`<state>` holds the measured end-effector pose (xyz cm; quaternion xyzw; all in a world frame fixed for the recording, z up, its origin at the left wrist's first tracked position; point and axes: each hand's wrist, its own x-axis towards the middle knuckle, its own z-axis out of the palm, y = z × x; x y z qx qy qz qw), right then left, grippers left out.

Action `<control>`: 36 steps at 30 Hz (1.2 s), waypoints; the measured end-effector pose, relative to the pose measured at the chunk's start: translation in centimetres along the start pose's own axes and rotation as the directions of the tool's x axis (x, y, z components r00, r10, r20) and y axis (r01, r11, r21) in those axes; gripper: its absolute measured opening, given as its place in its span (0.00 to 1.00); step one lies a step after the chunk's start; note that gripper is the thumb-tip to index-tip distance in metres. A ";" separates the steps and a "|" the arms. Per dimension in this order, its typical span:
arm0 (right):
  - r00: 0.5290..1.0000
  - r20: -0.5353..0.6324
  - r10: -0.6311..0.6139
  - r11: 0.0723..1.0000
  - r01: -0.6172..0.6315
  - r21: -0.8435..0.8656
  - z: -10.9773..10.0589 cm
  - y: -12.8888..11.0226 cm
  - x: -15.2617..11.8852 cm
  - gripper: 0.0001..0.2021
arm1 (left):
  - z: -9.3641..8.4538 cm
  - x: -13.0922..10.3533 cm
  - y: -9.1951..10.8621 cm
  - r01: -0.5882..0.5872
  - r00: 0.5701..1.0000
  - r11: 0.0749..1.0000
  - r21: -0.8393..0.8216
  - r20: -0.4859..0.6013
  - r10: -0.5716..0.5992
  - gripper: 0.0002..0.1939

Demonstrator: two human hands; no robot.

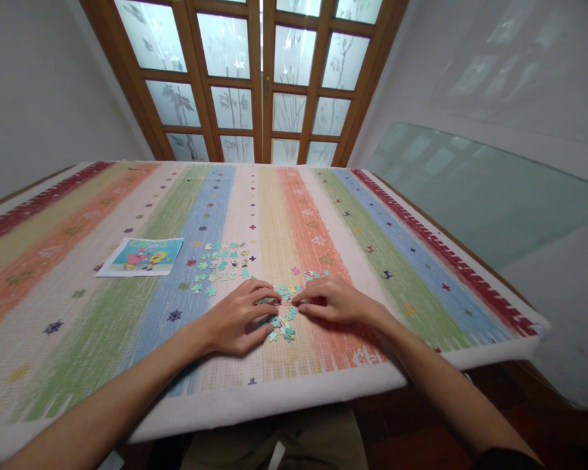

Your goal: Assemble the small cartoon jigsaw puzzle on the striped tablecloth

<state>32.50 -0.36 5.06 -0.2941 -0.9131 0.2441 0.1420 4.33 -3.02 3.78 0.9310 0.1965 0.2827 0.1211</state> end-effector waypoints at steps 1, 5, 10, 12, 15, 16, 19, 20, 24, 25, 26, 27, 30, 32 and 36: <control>1.000 0.008 -0.018 1.000 0.018 0.014 0.1 -0.1 0.0 0.11 | -0.1 0.0 0.0 0.001 1.000 1.000 -0.004 -0.002 -0.001 0.11; 0.996 0.046 -0.074 0.997 0.073 0.020 0.4 -0.2 0.1 0.10 | -0.2 0.1 0.0 0.006 1.000 1.000 -0.011 -0.002 -0.006 0.10; 0.998 0.052 -0.046 0.998 0.045 0.033 0.5 0.0 0.0 0.06 | -0.3 -0.3 -0.4 0.039 0.999 0.999 -0.002 0.001 -0.039 0.11; 0.998 0.041 -0.039 0.999 0.038 0.031 0.5 0.0 -0.1 0.06 | -0.4 -0.4 -0.7 0.044 0.999 0.999 0.007 -0.005 -0.044 0.10; 0.998 0.013 -0.055 0.998 0.054 0.035 0.7 -0.3 0.0 0.08 | -0.3 -0.5 -0.9 0.059 0.998 0.998 0.021 -0.007 -0.059 0.07; 0.998 0.007 -0.064 0.997 0.064 0.039 0.8 -0.5 0.0 0.09 | -0.2 -0.4 -1.0 0.063 0.998 0.998 0.027 -0.007 -0.063 0.06; 0.994 0.021 -0.107 0.993 0.106 0.048 1.1 -1.0 0.2 0.11 | 0.1 -0.2 -1.0 0.064 0.998 0.997 0.050 -0.011 -0.064 0.04; 0.992 0.035 -0.125 0.991 0.123 0.048 1.1 -1.1 0.2 0.12 | 0.2 -0.1 -0.9 0.061 0.998 0.997 0.055 -0.014 -0.061 0.04; 0.982 0.095 -0.165 0.986 0.163 0.030 1.1 -1.4 0.2 0.12 | 0.4 0.1 -0.9 0.057 0.998 0.996 0.064 -0.027 -0.055 0.06; 0.982 0.102 -0.162 0.987 0.160 0.025 1.0 -1.4 0.1 0.12 | 0.4 0.1 -1.0 0.057 0.998 0.996 0.067 -0.031 -0.055 0.06; 0.982 0.101 -0.156 0.988 0.155 0.023 0.9 -1.4 0.1 0.12 | 0.4 0.0 -1.0 0.056 0.998 0.996 0.070 -0.033 -0.054 0.06; 0.984 0.096 -0.152 0.988 0.150 0.027 0.8 -1.4 0.1 0.12 | 0.4 0.0 -1.0 0.055 0.998 0.996 0.070 -0.036 -0.053 0.06; 0.988 0.062 -0.142 0.989 0.139 0.054 0.7 -1.4 0.0 0.10 | 0.2 -0.1 -0.9 0.056 0.998 0.997 0.047 -0.023 -0.055 0.07; 0.990 0.054 -0.127 0.990 0.124 0.061 0.6 -1.4 -0.1 0.10 | 0.1 0.0 -0.6 0.058 0.998 0.998 0.018 0.000 -0.058 0.06; 0.992 0.085 -0.097 0.994 0.093 0.051 0.6 -1.3 -0.2 0.11 | -0.2 0.1 0.0 0.070 0.997 0.997 -0.017 0.039 -0.069 0.07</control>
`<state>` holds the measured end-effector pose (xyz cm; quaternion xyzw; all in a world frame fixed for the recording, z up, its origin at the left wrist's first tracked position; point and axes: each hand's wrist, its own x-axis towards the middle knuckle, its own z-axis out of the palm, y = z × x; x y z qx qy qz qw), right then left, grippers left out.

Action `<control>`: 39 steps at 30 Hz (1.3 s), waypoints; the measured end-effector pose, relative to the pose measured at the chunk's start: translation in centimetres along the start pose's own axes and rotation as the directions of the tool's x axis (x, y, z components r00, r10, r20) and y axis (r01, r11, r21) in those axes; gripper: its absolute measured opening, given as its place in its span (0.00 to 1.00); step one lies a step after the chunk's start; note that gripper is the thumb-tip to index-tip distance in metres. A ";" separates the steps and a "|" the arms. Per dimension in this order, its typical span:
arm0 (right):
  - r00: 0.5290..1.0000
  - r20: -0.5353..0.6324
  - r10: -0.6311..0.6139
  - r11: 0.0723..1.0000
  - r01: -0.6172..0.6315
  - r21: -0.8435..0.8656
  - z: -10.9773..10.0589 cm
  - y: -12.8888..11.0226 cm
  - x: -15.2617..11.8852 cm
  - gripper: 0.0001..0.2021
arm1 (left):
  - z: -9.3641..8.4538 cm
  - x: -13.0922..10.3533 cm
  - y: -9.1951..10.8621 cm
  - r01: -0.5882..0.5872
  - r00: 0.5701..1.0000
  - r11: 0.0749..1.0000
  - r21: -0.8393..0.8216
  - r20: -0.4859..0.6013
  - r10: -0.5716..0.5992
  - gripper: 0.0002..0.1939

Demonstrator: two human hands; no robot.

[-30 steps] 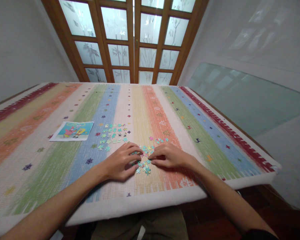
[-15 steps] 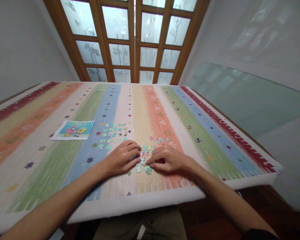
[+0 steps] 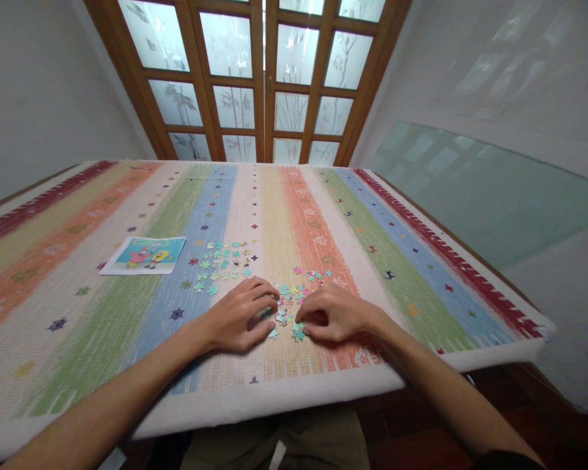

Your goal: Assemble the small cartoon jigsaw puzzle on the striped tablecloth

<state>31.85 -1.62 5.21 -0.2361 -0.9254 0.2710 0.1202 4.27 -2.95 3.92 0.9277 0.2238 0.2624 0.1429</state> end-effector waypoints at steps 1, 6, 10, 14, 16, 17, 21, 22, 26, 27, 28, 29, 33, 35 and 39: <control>1.000 0.002 0.000 1.000 0.000 0.001 0.0 0.0 0.0 0.10 | -0.1 0.0 0.1 0.007 1.000 1.000 -0.003 0.011 -0.007 0.08; 1.000 -0.006 -0.003 1.000 0.003 0.004 -0.2 0.2 0.0 0.09 | -0.3 -0.3 -0.1 0.034 0.998 0.999 -0.014 0.054 -0.033 0.13; 1.000 0.007 0.010 1.000 -0.010 0.008 -0.1 0.2 0.0 0.10 | 0.1 -0.4 -0.4 0.051 0.997 0.996 -0.074 0.058 -0.047 0.14; 1.000 -0.010 0.012 1.000 -0.012 0.011 -0.1 -0.1 0.0 0.11 | 0.3 -0.2 -0.2 0.076 0.996 0.986 -0.149 0.065 -0.067 0.17; 1.000 -0.015 0.005 1.000 -0.005 0.022 -0.2 -0.1 0.0 0.10 | 0.2 -0.1 -0.1 0.086 0.995 0.982 -0.166 0.061 -0.077 0.20; 1.000 -0.017 0.000 1.000 0.000 0.029 -0.2 -0.1 0.1 0.10 | 0.2 -0.1 0.0 0.090 0.995 0.982 -0.169 0.057 -0.081 0.20; 0.999 -0.043 -0.015 1.000 0.016 0.022 0.0 0.2 0.2 0.11 | -0.1 0.0 0.1 0.068 0.998 0.986 -0.152 0.020 -0.065 0.19; 0.998 -0.058 -0.016 1.000 0.017 0.012 0.0 0.3 0.3 0.11 | -0.1 0.0 0.1 0.048 0.999 0.989 -0.142 0.005 -0.048 0.18; 0.993 -0.116 -0.036 0.999 0.034 -0.020 0.4 0.4 0.6 0.13 | 0.1 0.2 0.2 -0.034 0.997 0.996 -0.085 -0.071 0.028 0.12; 0.990 -0.130 -0.046 0.999 0.043 -0.028 0.6 0.3 0.6 0.14 | 0.2 0.3 0.3 -0.043 0.996 0.997 -0.071 -0.086 0.037 0.10; 0.987 -0.147 -0.058 0.998 0.053 -0.037 0.7 0.3 0.7 0.14 | 0.3 0.3 0.4 -0.049 0.995 0.997 -0.059 -0.094 0.043 0.09; 0.985 -0.159 -0.069 0.997 0.062 -0.048 0.9 0.3 0.8 0.14 | 0.4 0.3 0.5 -0.053 0.994 0.997 -0.048 -0.097 0.048 0.08; 0.974 -0.206 -0.089 0.994 0.074 -0.080 1.5 0.3 0.9 0.15 | 0.4 0.4 0.7 -0.062 0.992 0.998 -0.001 -0.107 0.061 0.07; 0.972 -0.224 -0.076 0.995 0.059 -0.081 1.6 0.3 0.9 0.16 | -0.1 0.4 0.4 -0.061 0.993 0.998 0.029 -0.102 0.063 0.07; 0.969 -0.246 -0.014 0.998 -0.001 -0.061 1.3 0.6 0.7 0.16 | -2.5 -0.3 -1.1 -0.012 0.996 0.995 0.101 -0.087 0.021 0.09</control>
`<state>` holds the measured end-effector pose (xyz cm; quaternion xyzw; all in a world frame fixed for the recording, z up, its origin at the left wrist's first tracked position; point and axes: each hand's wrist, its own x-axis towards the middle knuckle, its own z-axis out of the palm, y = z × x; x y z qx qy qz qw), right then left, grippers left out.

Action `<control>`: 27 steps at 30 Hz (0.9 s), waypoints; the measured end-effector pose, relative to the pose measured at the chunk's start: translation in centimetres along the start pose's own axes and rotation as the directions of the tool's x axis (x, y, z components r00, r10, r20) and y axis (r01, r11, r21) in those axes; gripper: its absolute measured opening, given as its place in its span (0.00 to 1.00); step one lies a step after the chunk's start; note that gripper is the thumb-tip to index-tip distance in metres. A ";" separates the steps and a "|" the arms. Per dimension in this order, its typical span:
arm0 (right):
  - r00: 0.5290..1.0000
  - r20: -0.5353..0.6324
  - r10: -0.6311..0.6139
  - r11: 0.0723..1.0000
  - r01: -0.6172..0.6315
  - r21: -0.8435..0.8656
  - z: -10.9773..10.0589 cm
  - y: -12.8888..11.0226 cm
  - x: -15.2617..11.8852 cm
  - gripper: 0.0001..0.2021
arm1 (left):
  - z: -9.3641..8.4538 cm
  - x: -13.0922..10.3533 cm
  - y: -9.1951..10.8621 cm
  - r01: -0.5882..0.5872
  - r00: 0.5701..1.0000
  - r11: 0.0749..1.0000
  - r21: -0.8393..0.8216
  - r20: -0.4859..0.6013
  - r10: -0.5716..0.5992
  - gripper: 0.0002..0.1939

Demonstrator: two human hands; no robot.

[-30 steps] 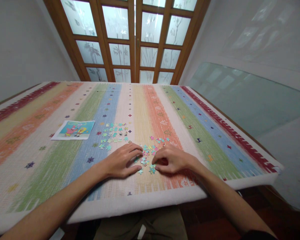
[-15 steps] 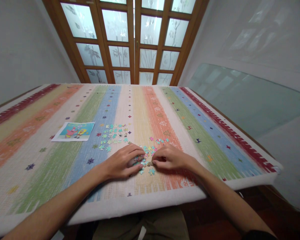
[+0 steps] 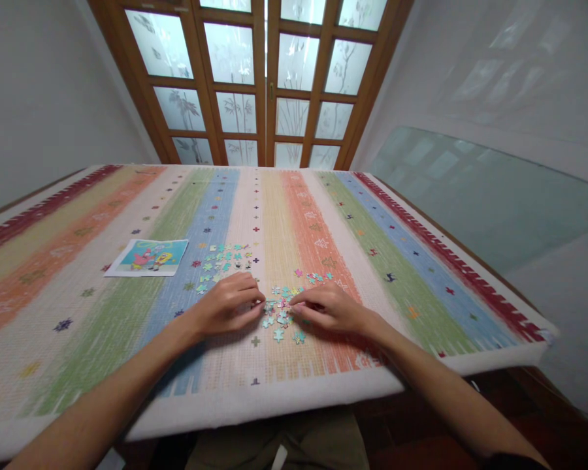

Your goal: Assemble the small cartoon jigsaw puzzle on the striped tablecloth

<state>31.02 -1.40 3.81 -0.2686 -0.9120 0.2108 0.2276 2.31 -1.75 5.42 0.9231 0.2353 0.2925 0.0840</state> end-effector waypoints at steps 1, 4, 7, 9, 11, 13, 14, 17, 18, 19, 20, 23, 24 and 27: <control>1.000 0.000 0.010 1.000 -0.010 0.002 -0.1 0.1 0.0 0.15 | -0.8 -0.2 -0.6 0.006 1.000 1.000 0.019 -0.014 -0.006 0.09; 0.999 0.001 0.041 0.999 -0.041 0.017 -0.5 0.5 -0.2 0.15 | -3.3 -1.0 -2.4 0.033 0.999 0.997 0.070 0.012 -0.034 0.10; 0.997 -0.007 0.073 0.997 -0.072 0.026 -0.9 0.7 -0.2 0.15 | -4.8 -1.8 -3.6 0.083 0.991 0.988 0.134 0.092 -0.096 0.11; 0.996 -0.006 0.086 0.996 -0.086 0.021 -1.0 0.7 -0.2 0.15 | -5.1 -2.1 -3.8 0.119 0.976 0.979 0.168 0.160 -0.146 0.11; 0.995 -0.002 0.099 0.995 -0.099 0.018 -1.1 0.7 -0.2 0.15 | -5.0 -2.2 -3.7 0.147 0.958 0.971 0.189 0.217 -0.187 0.11; 0.994 0.001 0.110 0.994 -0.110 0.020 -1.2 0.8 -0.2 0.15 | -4.6 -2.2 -3.5 0.173 0.939 0.967 0.185 0.266 -0.219 0.09; 0.993 0.003 0.115 0.993 -0.115 0.021 -1.2 0.8 -0.3 0.14 | -4.5 -2.2 -3.4 0.187 0.929 0.967 0.174 0.289 -0.231 0.09; 0.993 0.002 0.118 0.992 -0.118 0.035 -1.2 0.8 -0.3 0.14 | -4.2 -2.2 -3.3 0.241 0.900 0.958 0.153 0.334 -0.279 0.08; 0.993 -0.004 0.116 0.992 -0.116 0.040 -1.3 0.8 -0.2 0.14 | -4.2 -2.2 -3.4 0.259 0.893 0.953 0.158 0.336 -0.299 0.08; 0.993 -0.011 0.114 0.992 -0.114 0.045 -1.3 0.8 -0.2 0.14 | -4.3 -2.2 -3.5 0.275 0.888 0.947 0.165 0.335 -0.317 0.09; 0.993 -0.019 0.113 0.993 -0.111 0.049 -1.3 0.8 -0.2 0.14 | -4.3 -2.2 -3.5 0.290 0.882 0.941 0.172 0.333 -0.333 0.09; 0.994 -0.022 0.111 0.993 -0.109 0.055 -1.5 0.7 -0.2 0.14 | -4.4 -2.3 -3.8 0.319 0.868 0.930 0.181 0.337 -0.364 0.10; 0.993 -0.019 0.114 0.992 -0.113 0.056 -1.5 0.7 -0.2 0.14 | -4.5 -2.3 -3.8 0.322 0.865 0.929 0.184 0.342 -0.368 0.11; 0.992 -0.014 0.126 0.990 -0.125 0.060 -1.6 0.8 -0.3 0.14 | -4.5 -2.4 -3.9 0.327 0.859 0.927 0.186 0.350 -0.373 0.12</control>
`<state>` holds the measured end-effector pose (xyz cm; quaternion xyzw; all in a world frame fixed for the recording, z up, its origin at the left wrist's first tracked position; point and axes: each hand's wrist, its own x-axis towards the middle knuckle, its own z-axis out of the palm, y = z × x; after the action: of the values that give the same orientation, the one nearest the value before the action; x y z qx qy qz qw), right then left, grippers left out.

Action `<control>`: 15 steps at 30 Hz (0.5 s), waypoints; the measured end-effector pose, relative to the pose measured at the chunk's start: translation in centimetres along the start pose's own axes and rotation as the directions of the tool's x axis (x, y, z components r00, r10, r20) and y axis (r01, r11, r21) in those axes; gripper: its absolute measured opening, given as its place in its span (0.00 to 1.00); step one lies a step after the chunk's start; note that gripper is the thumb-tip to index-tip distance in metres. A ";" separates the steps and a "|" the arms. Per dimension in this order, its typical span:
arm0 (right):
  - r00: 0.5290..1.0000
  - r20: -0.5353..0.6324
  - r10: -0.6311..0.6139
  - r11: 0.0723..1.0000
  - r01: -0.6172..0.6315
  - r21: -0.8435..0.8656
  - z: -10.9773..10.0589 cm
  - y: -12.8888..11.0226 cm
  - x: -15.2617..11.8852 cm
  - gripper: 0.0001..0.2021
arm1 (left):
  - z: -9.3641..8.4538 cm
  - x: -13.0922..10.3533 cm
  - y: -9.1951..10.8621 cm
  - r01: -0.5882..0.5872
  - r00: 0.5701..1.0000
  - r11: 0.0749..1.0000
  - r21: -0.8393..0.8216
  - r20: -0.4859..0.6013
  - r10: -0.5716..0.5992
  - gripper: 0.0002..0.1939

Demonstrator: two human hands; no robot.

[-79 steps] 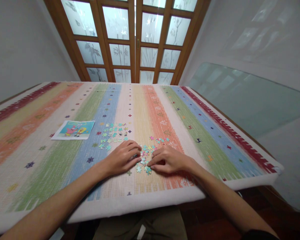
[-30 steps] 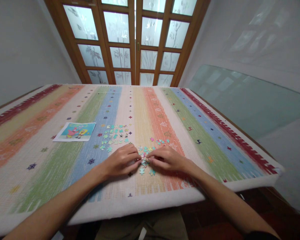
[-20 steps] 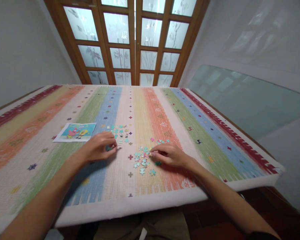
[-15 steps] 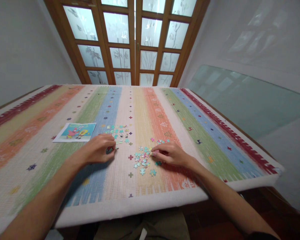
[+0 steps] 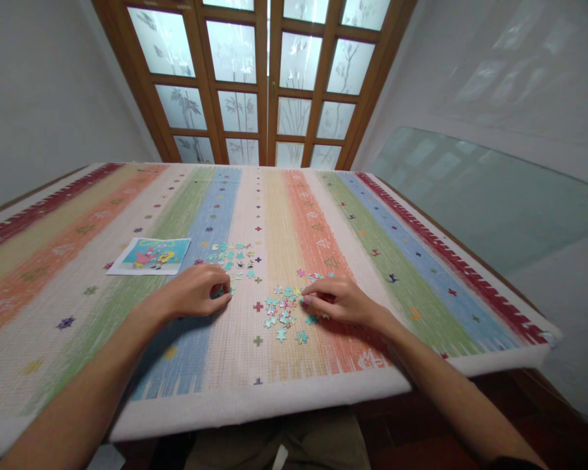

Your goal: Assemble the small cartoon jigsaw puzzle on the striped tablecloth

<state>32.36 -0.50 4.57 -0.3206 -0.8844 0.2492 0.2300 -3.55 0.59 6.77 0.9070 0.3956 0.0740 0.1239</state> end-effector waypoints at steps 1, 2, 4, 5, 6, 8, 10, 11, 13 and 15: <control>1.000 -0.002 0.002 1.000 -0.002 0.002 0.0 0.1 0.0 0.14 | 0.0 0.0 0.0 -0.001 1.000 1.000 -0.002 0.000 0.001 0.12; 1.000 -0.002 0.002 1.000 -0.002 0.003 0.0 0.1 0.0 0.14 | 0.0 0.0 -0.1 0.001 1.000 1.000 -0.003 -0.002 -0.001 0.12; 1.000 0.000 0.003 1.000 -0.003 0.004 0.0 0.2 -0.1 0.14 | 0.0 0.0 -0.1 0.014 1.000 1.000 0.002 -0.010 -0.014 0.12; 1.000 0.000 0.004 1.000 -0.004 0.004 0.0 0.2 -0.1 0.13 | 0.0 0.0 -0.1 0.022 1.000 1.000 0.007 -0.013 -0.021 0.11; 1.000 -0.001 0.002 1.000 -0.002 0.005 0.0 0.2 -0.1 0.13 | 0.0 0.0 -0.1 0.027 1.000 1.000 0.010 -0.012 -0.027 0.11; 1.000 -0.006 -0.007 1.000 0.007 0.008 0.0 0.2 -0.1 0.13 | -0.1 0.0 0.0 0.028 1.000 1.000 0.010 -0.004 -0.028 0.14; 1.000 -0.006 -0.013 1.000 0.013 0.010 -0.1 0.2 -0.1 0.13 | -0.1 0.0 0.0 0.025 1.000 1.000 0.005 0.014 -0.025 0.15; 1.000 -0.003 -0.012 1.000 0.012 0.009 -0.1 0.2 -0.1 0.13 | -0.1 0.0 0.1 0.025 0.999 1.000 0.003 0.021 -0.025 0.15; 1.000 0.011 -0.004 1.000 0.004 0.004 -0.1 0.1 0.0 0.13 | -0.1 0.0 0.0 0.030 0.999 1.000 -0.008 0.021 -0.030 0.14; 1.000 0.024 0.002 1.000 -0.002 -0.001 -0.2 0.1 0.0 0.14 | -0.1 0.0 0.0 0.035 0.999 0.999 -0.023 0.012 -0.035 0.13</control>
<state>32.51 -0.45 4.65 -0.3185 -0.8869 0.2531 0.2189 -3.59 0.63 6.89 0.8988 0.4099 0.0712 0.1382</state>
